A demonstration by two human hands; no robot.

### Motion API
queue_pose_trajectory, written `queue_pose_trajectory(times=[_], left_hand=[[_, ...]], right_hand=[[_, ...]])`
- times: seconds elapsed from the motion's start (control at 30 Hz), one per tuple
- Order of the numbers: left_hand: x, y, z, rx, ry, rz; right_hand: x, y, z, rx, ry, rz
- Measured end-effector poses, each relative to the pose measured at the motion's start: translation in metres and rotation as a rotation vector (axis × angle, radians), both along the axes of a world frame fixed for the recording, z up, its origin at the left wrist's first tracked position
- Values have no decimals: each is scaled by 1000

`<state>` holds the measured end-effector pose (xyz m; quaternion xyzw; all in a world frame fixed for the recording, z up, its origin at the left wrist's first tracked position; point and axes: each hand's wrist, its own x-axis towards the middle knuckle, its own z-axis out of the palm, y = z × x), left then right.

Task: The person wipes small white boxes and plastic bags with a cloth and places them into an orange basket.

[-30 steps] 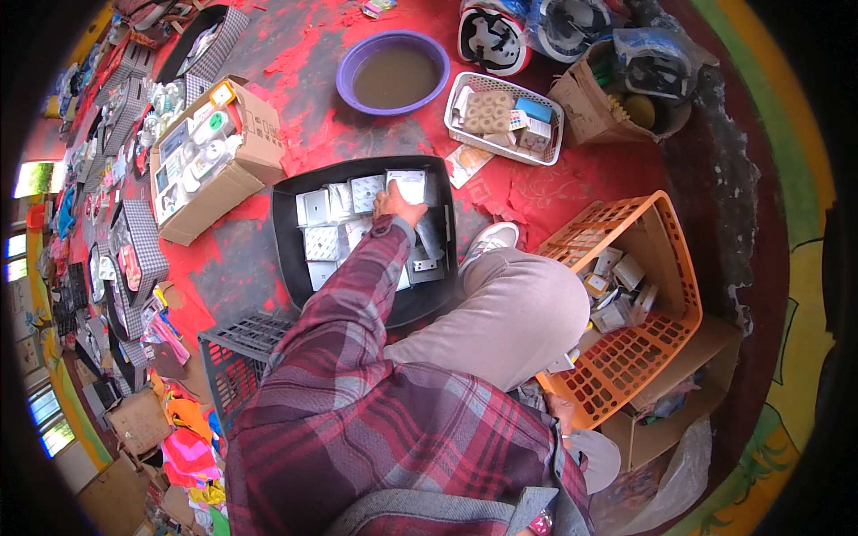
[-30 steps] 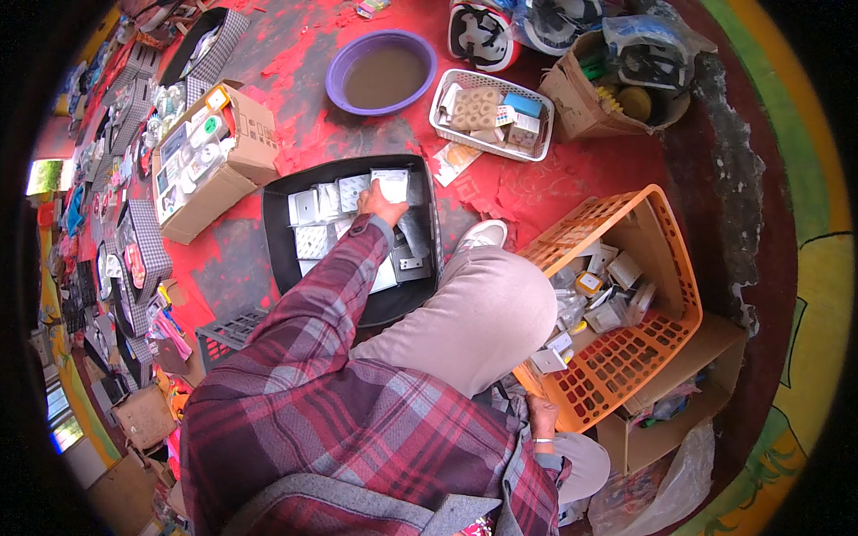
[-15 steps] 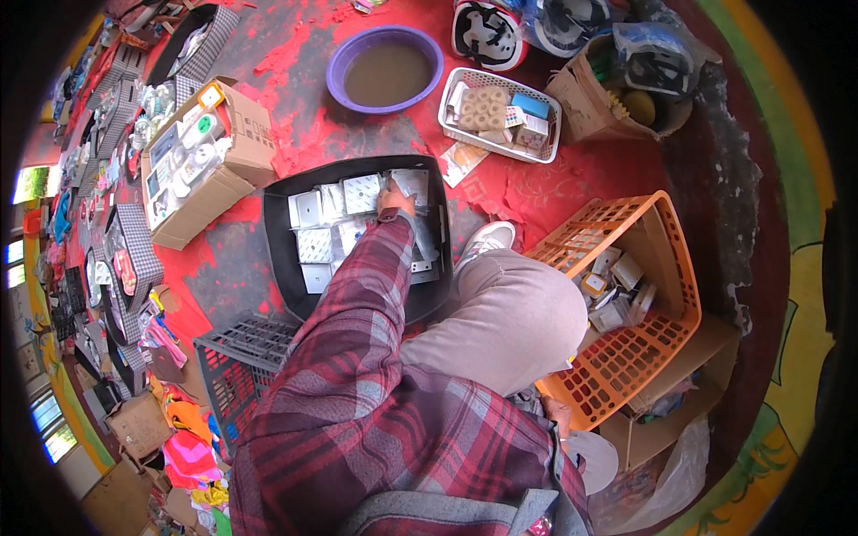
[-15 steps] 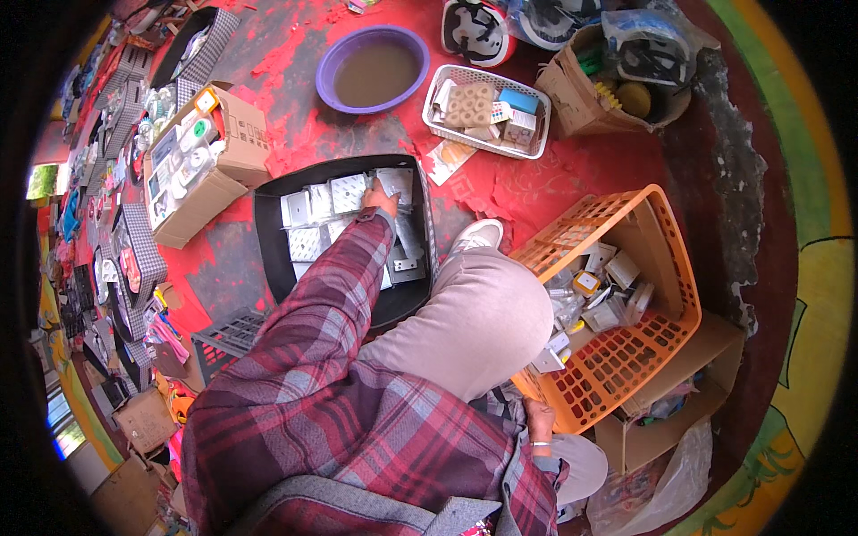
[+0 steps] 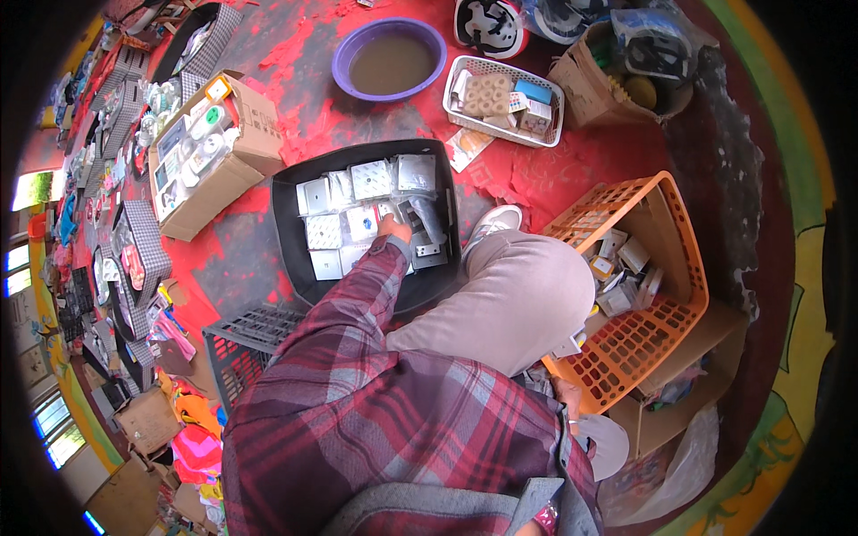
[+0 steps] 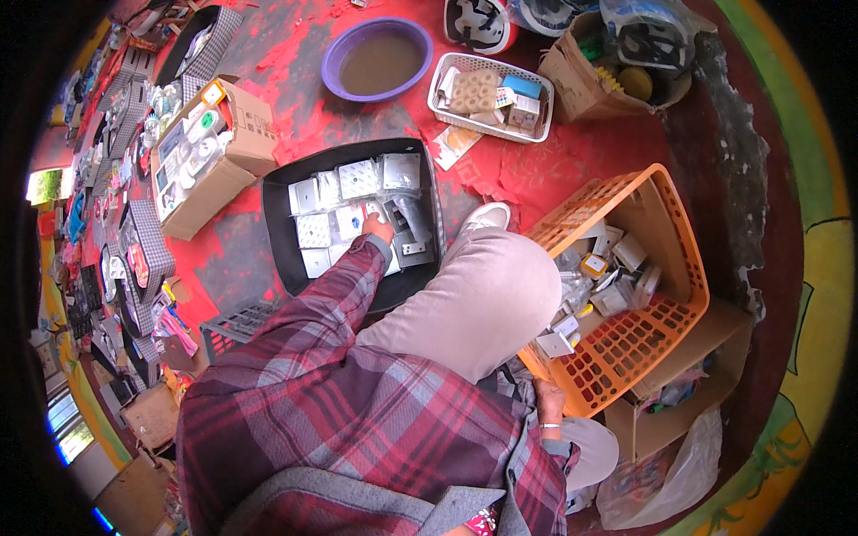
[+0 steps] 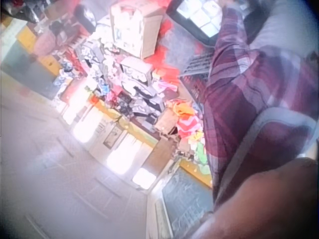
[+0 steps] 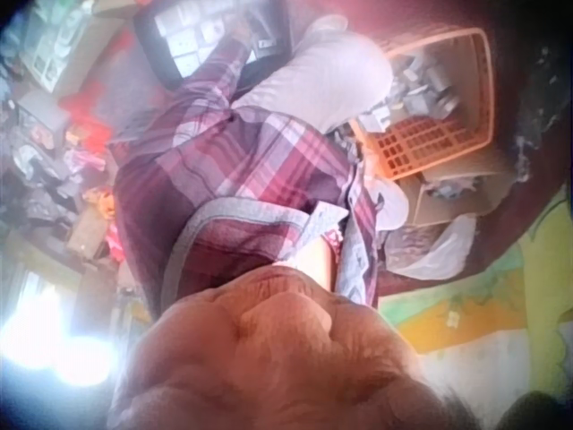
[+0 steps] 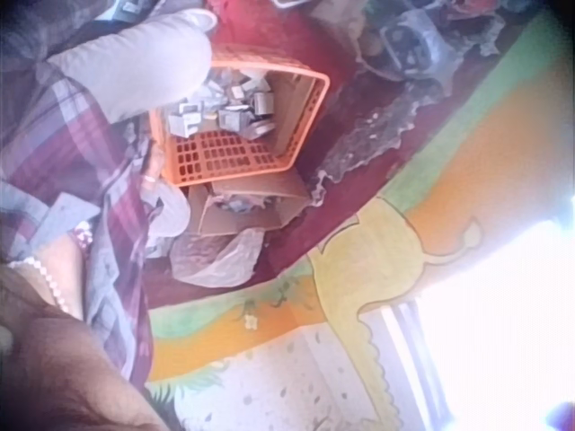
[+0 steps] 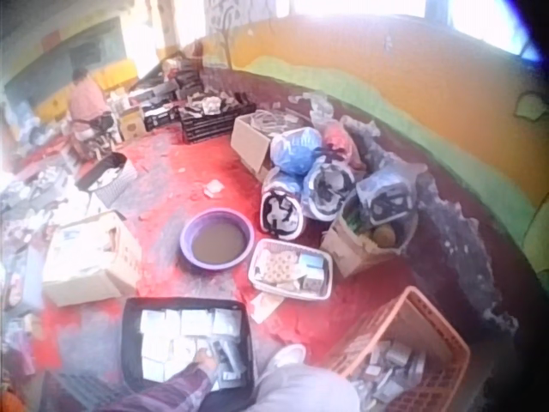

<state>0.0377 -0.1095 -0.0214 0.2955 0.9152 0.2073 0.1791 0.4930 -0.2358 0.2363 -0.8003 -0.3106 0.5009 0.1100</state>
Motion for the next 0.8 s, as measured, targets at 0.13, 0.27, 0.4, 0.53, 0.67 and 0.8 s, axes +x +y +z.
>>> queue_pose_trajectory(times=[0.13, 0.27, 0.4, 0.53, 0.67, 0.8], left_hand=[[-2, 0, -19, -77, -274, 41], [-9, 10, -37, -97, -391, 24], [-15, 22, -25, -272, -496, -189], [-3, 38, 25, -168, -880, 130], [3, 42, 28, -77, -1049, 205], [17, 39, -25, -1, -657, 331]], right_hand=[[-2, 0, 2, 32, 71, -31], [-6, 0, 4, 10, 40, -96], [1, -2, -4, 21, 12, -18], [-4, 1, 1, -40, -12, -25], [1, -6, -6, 23, 25, -31], [7, -1, -7, 0, 43, -26]])
